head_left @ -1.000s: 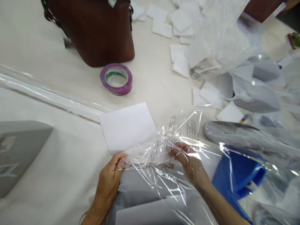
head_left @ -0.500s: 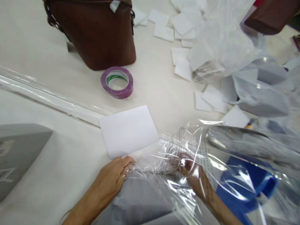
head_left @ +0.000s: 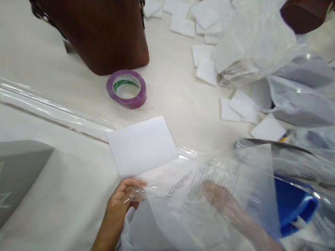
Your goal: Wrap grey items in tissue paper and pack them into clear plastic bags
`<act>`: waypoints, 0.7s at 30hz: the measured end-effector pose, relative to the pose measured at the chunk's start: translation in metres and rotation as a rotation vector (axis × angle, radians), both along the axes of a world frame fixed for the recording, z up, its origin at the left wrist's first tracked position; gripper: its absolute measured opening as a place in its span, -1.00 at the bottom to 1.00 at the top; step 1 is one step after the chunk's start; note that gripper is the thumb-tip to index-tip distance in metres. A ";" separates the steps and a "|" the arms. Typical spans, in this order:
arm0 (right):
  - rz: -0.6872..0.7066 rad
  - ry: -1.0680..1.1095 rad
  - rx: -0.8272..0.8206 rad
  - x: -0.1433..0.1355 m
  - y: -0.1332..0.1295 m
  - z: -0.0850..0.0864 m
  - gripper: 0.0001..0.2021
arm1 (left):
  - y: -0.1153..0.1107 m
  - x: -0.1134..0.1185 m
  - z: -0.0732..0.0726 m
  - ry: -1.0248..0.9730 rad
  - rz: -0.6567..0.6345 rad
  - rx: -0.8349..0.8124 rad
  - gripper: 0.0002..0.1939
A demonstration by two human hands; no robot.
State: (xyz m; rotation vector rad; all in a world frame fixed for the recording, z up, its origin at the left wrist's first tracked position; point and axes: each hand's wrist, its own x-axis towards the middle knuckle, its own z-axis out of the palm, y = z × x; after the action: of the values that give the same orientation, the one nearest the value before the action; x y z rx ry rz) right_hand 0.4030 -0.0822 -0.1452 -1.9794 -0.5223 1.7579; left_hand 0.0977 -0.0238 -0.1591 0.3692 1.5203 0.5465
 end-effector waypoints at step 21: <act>-0.079 -0.354 0.049 -0.004 -0.047 0.004 -0.67 | 0.000 -0.025 0.001 -0.084 -0.281 0.265 -0.74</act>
State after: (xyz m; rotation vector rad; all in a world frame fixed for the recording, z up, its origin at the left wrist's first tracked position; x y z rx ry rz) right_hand 0.3991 -0.1292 -0.1411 -2.2546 -0.5835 1.3399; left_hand 0.0727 -0.0243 -0.1582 0.7434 1.2900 0.5329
